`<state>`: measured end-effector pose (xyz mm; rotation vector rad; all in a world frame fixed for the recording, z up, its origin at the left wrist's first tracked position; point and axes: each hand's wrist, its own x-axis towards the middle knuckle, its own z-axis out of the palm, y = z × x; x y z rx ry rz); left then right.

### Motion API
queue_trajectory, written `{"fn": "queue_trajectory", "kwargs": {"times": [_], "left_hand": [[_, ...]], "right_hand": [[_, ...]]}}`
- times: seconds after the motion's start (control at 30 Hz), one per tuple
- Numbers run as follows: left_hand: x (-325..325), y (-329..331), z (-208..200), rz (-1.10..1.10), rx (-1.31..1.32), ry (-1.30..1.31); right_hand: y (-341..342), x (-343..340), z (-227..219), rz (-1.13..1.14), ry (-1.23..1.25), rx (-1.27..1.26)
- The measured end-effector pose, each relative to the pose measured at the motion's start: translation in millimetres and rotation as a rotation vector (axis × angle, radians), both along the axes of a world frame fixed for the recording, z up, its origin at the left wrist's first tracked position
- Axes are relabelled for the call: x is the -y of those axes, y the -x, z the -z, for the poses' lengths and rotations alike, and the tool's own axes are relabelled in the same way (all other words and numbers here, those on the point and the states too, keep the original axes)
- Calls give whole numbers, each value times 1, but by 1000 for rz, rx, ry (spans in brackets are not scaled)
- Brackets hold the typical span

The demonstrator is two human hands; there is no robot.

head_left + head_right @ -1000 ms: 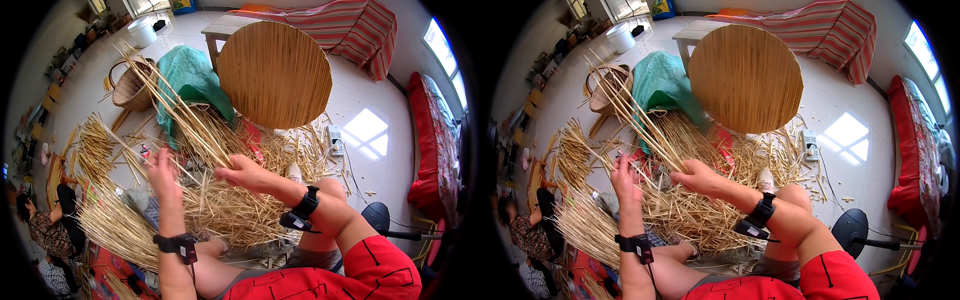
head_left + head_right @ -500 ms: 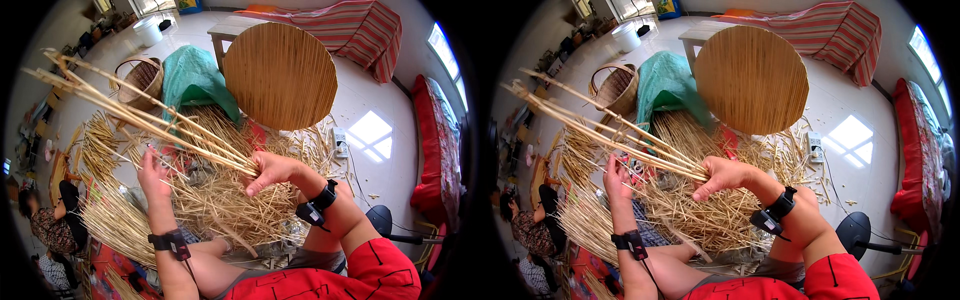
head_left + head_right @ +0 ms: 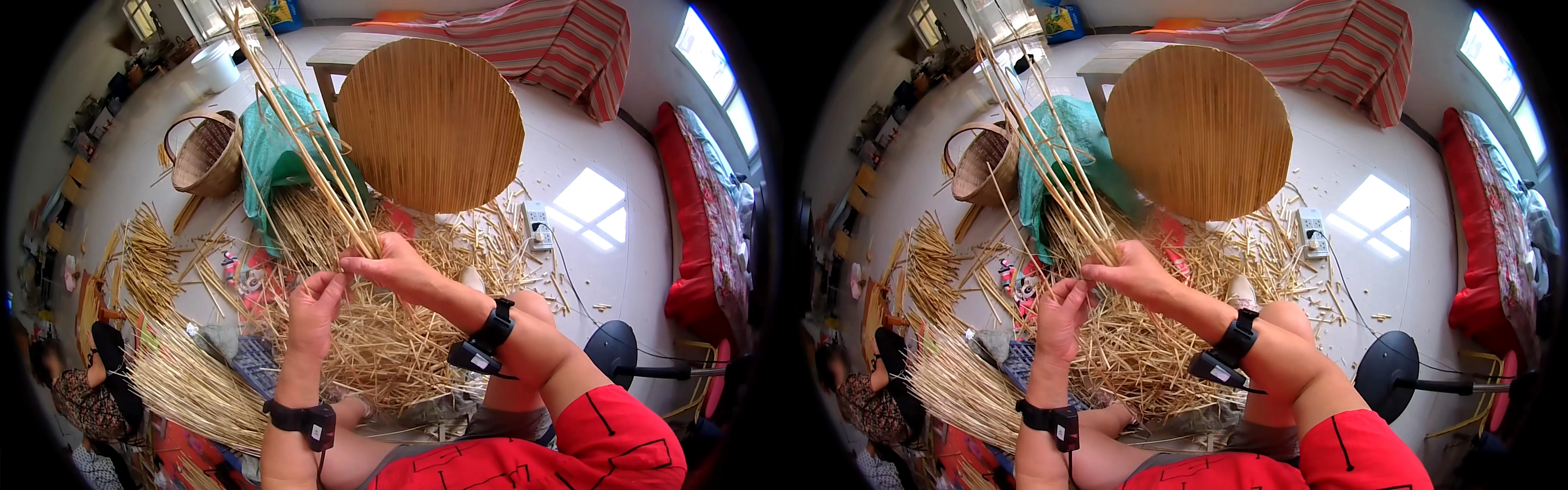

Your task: The person weaves together individual stalks of dried grass by hand, adding them one at a time to form a bundle.

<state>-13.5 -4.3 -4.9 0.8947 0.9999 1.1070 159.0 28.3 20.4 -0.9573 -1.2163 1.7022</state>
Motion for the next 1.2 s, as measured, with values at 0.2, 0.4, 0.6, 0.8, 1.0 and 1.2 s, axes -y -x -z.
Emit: {"fn": "queue_trajectory", "kwargs": {"times": [0.2, 0.4, 0.6, 0.8, 1.0, 1.2], "left_hand": [[4, -5, -19, 71, -91, 52], [5, -1, -19, 142, -135, 18], [0, -1, -15, -4, -130, 39], [0, -1, -11, -34, -165, -1], [0, 0, -12, -11, -212, -5], [2, -1, -17, 28, -187, -12]], "right_hand": [[-4, -4, 8, 100, -12, 40], [-6, -10, 8, 214, -2, -39], [3, 4, 6, 92, -43, 25], [10, 6, 13, 76, -76, -45], [11, 4, 19, 65, -102, 21], [10, 3, 19, 32, -114, 25]]}}
